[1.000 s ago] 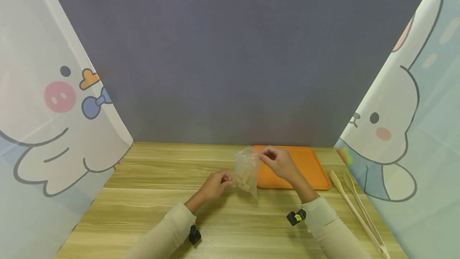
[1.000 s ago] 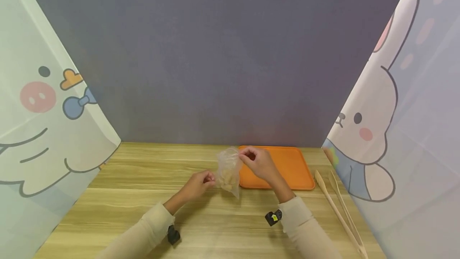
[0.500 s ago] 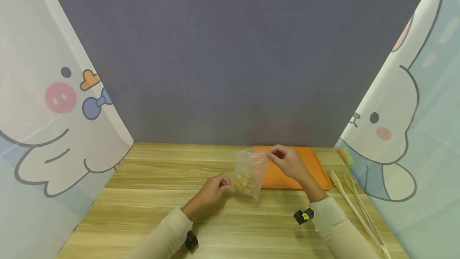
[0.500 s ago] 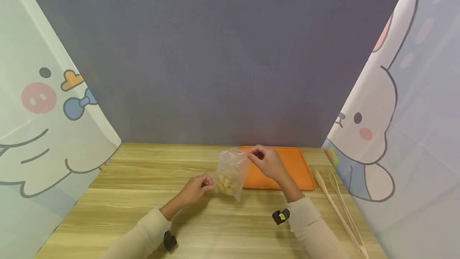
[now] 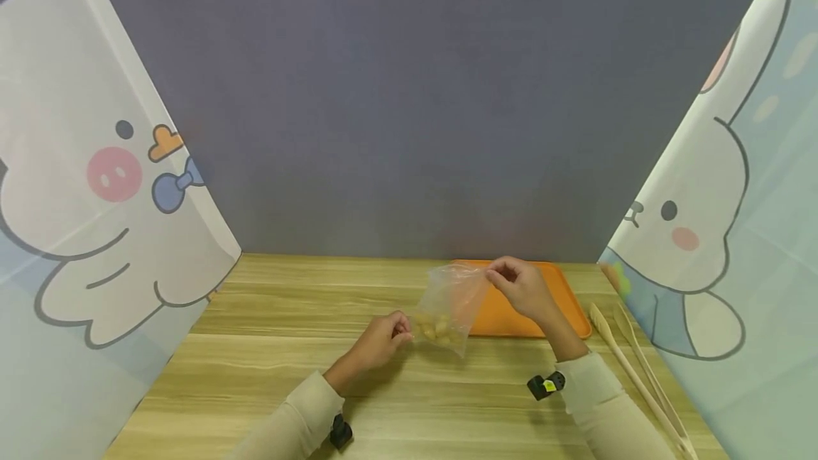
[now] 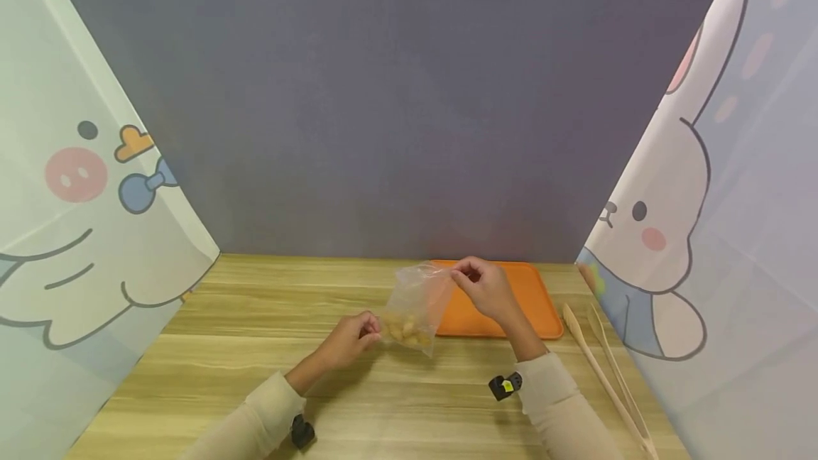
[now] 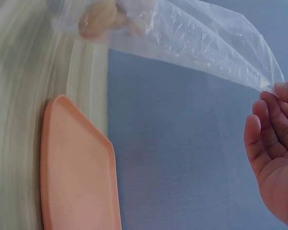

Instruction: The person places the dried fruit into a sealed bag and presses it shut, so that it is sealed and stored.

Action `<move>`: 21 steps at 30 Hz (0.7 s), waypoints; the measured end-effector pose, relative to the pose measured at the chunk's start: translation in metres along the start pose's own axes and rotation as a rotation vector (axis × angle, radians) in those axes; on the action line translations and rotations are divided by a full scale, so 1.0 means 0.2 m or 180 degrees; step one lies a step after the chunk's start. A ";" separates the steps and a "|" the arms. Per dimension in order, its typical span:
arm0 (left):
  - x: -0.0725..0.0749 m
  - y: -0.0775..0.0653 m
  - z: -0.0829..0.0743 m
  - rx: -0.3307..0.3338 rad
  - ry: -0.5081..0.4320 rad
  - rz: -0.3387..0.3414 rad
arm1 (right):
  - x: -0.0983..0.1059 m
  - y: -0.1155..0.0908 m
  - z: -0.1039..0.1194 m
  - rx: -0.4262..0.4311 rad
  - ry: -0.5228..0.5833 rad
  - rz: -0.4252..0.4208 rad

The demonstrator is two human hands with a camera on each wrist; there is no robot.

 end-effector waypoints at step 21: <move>0.04 0.07 0.01 0.0214 0.0013 0.0052 | -0.01 0.07 0.17 0.0349 -0.0154 0.0057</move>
Point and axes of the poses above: each hand's wrist, its own y-axis towards the middle knuckle, its own x-axis out of the back of the hand, z = x × y, the point moved 9 cm from there along y, towards the middle knuckle, and after that the axes turned 13 degrees about z, right-handed, at the moved point
